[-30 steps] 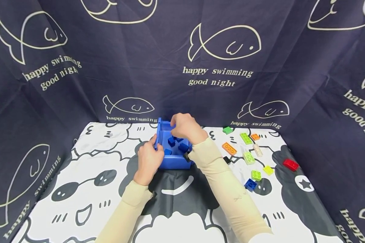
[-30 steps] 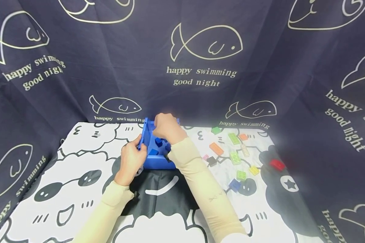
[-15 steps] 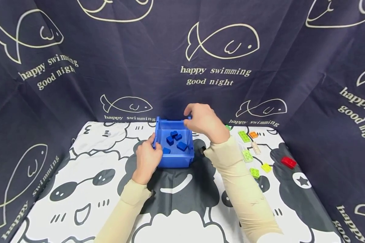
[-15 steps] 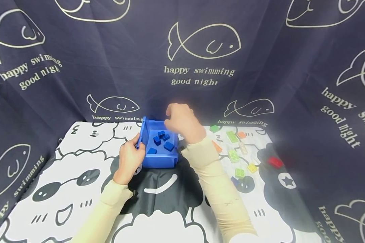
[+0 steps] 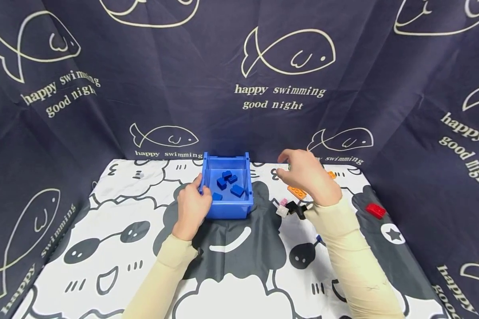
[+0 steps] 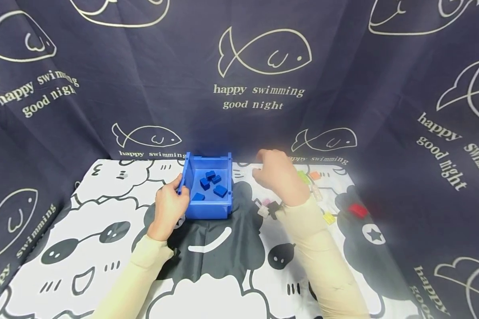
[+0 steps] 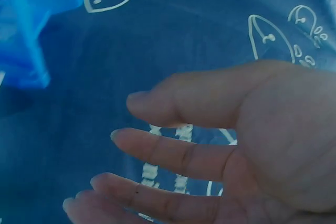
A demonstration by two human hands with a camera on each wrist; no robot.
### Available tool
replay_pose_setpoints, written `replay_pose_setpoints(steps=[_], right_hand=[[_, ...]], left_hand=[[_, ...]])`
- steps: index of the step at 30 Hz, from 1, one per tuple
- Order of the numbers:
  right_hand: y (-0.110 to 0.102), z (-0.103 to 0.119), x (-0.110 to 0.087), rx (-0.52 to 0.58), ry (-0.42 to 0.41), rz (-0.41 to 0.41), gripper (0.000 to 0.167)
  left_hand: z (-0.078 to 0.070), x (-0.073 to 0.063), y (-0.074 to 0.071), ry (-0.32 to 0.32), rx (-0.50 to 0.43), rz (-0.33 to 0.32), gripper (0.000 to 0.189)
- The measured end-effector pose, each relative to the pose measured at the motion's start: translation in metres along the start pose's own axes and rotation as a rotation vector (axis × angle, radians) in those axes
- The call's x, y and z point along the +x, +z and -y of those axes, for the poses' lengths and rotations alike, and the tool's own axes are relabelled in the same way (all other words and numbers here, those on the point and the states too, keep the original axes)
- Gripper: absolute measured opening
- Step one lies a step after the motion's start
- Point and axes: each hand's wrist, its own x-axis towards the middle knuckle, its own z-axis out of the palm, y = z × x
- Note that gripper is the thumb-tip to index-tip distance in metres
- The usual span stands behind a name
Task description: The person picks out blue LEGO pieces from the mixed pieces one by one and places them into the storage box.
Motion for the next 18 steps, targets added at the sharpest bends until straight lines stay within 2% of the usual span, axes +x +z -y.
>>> replay_pose_setpoints(steps=[11, 18], right_hand=[[0.028, -0.065, -0.034, -0.02, 0.085, 0.063, 0.04], [0.055, -0.101, -0.048, -0.024, 0.161, 0.15, 0.04]], left_hand=[[0.002, 0.001, 0.001, 0.022, -0.002, -0.013, 0.05], [0.002, 0.002, 0.002, 0.022, -0.008, -0.008, 0.05]])
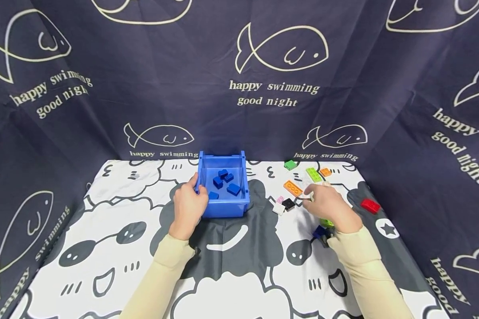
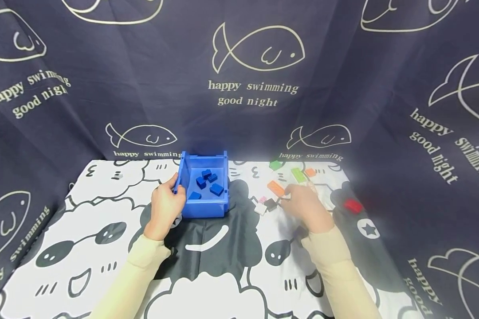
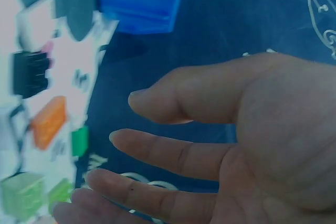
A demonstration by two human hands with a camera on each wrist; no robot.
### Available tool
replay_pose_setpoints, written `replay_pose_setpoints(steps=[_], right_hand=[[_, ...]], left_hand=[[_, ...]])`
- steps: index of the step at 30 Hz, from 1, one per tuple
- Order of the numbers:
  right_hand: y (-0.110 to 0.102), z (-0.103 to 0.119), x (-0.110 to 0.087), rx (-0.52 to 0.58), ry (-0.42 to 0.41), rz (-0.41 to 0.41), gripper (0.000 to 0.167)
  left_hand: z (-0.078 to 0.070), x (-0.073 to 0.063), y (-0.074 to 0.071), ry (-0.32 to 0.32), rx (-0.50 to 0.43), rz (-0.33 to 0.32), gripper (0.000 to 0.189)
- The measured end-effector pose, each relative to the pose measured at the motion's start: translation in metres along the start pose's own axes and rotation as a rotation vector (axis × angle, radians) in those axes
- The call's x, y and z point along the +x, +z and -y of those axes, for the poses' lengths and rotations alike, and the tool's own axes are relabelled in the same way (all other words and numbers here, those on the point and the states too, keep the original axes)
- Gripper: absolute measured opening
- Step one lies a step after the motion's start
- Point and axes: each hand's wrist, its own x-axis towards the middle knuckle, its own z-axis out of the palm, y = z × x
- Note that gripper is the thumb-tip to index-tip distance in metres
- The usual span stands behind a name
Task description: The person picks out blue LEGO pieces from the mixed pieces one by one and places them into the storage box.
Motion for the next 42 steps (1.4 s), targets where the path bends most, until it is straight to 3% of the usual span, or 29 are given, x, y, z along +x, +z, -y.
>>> replay_pose_setpoints(steps=[10, 21, 32, 38, 42], right_hand=[[0.033, -0.023, -0.007, 0.014, 0.09, 0.129, 0.042], [0.054, -0.027, -0.012, -0.007, 0.135, 0.107, 0.024], [0.057, -0.017, -0.03, -0.019, 0.124, 0.087, 0.016], [0.06, -0.02, -0.035, -0.057, 0.054, 0.115, 0.023], [0.065, -0.023, -0.038, -0.063, 0.024, 0.09, 0.025]], left_hand=[[0.001, 0.001, 0.0, 0.003, 0.0, -0.004, 0.051], [0.0, 0.001, -0.001, 0.008, -0.005, -0.002, 0.05], [0.001, 0.0, 0.0, 0.004, -0.009, -0.004, 0.051], [0.001, 0.0, 0.001, 0.008, -0.005, -0.006, 0.051], [0.002, 0.0, 0.001, 0.005, -0.001, -0.004, 0.051]])
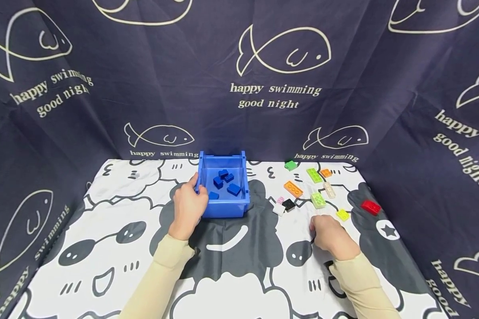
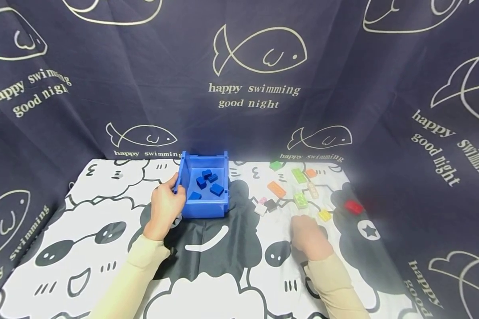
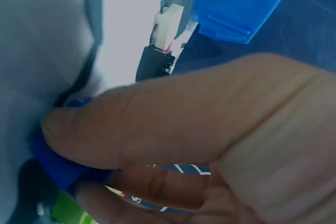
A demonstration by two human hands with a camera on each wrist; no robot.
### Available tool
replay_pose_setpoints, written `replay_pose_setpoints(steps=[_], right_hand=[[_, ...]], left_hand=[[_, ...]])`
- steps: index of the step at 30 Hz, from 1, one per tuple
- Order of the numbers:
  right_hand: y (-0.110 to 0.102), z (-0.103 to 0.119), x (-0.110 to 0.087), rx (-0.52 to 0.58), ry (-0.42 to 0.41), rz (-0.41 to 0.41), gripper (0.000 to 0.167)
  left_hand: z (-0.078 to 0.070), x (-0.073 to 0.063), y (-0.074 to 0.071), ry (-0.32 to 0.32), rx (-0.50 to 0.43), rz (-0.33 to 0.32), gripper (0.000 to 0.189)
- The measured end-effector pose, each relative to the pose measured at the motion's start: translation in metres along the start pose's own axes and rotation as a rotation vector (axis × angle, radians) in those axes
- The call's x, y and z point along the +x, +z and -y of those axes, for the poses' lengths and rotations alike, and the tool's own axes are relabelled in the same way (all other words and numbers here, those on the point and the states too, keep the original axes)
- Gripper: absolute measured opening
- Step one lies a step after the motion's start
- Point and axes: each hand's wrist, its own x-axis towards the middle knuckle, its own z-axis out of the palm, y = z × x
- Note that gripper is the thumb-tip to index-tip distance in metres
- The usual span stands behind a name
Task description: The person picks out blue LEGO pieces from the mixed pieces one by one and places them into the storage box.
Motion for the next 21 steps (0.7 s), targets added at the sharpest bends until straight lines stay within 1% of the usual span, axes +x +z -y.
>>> replay_pose_setpoints(steps=[4, 9, 14, 21], right_hand=[[0.001, 0.0, -0.001, 0.016, -0.001, -0.04, 0.024], [-0.004, 0.002, -0.002, 0.022, -0.014, -0.077, 0.023], [-0.017, 0.008, 0.0, 0.02, -0.005, -0.089, 0.022], [-0.041, 0.017, 0.001, -0.011, -0.047, -0.136, 0.024]], left_hand=[[-0.001, 0.0, -0.001, 0.003, 0.0, -0.001, 0.05], [-0.001, 0.0, -0.001, 0.001, 0.0, -0.005, 0.05], [-0.002, 0.0, -0.002, 0.007, 0.001, -0.006, 0.05], [-0.002, 0.0, -0.002, 0.016, -0.004, -0.009, 0.05]])
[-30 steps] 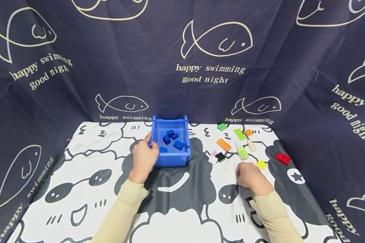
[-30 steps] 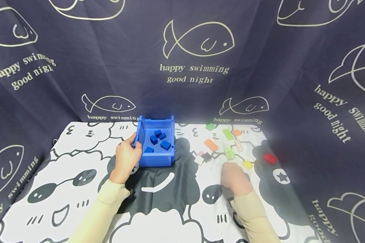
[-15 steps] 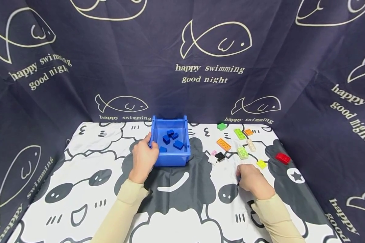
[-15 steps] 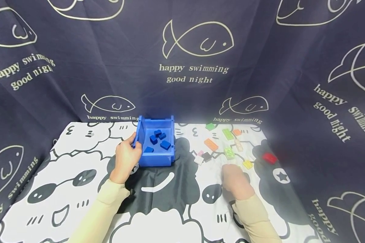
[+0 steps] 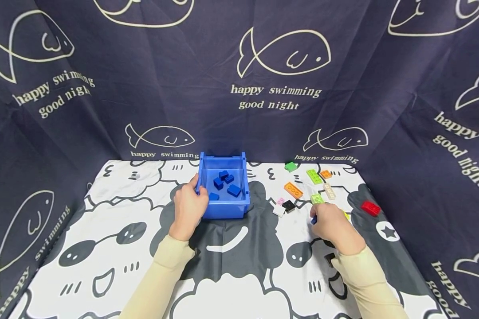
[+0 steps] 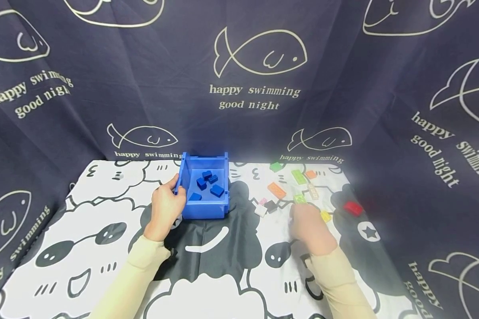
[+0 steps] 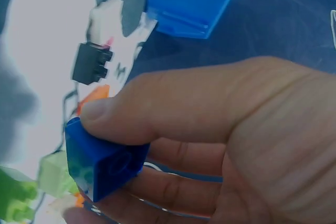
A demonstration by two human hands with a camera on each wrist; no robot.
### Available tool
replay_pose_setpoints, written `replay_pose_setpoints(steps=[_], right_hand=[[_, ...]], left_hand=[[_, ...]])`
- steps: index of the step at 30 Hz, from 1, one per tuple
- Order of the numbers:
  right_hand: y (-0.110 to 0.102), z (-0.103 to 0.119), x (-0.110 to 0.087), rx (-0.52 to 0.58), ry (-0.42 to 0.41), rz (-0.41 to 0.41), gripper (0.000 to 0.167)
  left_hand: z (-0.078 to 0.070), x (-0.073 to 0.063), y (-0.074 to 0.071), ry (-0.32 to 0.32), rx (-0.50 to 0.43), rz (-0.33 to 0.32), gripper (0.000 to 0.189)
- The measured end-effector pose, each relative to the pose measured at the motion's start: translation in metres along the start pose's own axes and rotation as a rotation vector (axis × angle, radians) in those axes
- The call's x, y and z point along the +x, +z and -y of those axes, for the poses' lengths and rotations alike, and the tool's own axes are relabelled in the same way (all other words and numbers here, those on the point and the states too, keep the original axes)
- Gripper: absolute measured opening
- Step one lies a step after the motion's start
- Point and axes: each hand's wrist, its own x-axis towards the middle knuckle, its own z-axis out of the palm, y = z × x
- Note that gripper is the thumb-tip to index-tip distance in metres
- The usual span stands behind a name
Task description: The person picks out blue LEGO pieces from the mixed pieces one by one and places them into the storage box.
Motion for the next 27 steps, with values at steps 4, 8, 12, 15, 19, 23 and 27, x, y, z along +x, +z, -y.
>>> replay_pose_setpoints(steps=[4, 8, 12, 15, 19, 23, 27], right_hand=[[-0.011, 0.003, 0.002, -0.007, -0.008, -0.016, 0.025], [-0.023, 0.006, 0.006, -0.004, -0.02, -0.028, 0.026], [-0.037, 0.01, 0.01, -0.012, -0.031, -0.052, 0.027], [-0.049, 0.012, 0.013, -0.013, -0.049, -0.092, 0.026], [-0.064, 0.018, 0.016, 0.004, -0.069, -0.135, 0.027], [-0.077, 0.026, 0.02, 0.008, -0.107, -0.178, 0.029], [-0.088, 0.036, 0.026, 0.026, -0.147, -0.223, 0.029]], left_hand=[[0.001, -0.001, 0.0, -0.007, -0.004, 0.011, 0.05], [0.001, -0.001, 0.0, -0.012, -0.008, 0.015, 0.051], [0.001, 0.0, 0.0, -0.015, -0.008, 0.011, 0.05], [0.001, 0.001, 0.0, -0.01, -0.005, 0.008, 0.05], [0.001, 0.0, 0.0, -0.007, -0.005, 0.011, 0.051], [0.001, -0.001, -0.001, -0.014, -0.008, 0.014, 0.051], [0.0, -0.001, -0.001, -0.013, -0.011, 0.014, 0.051]])
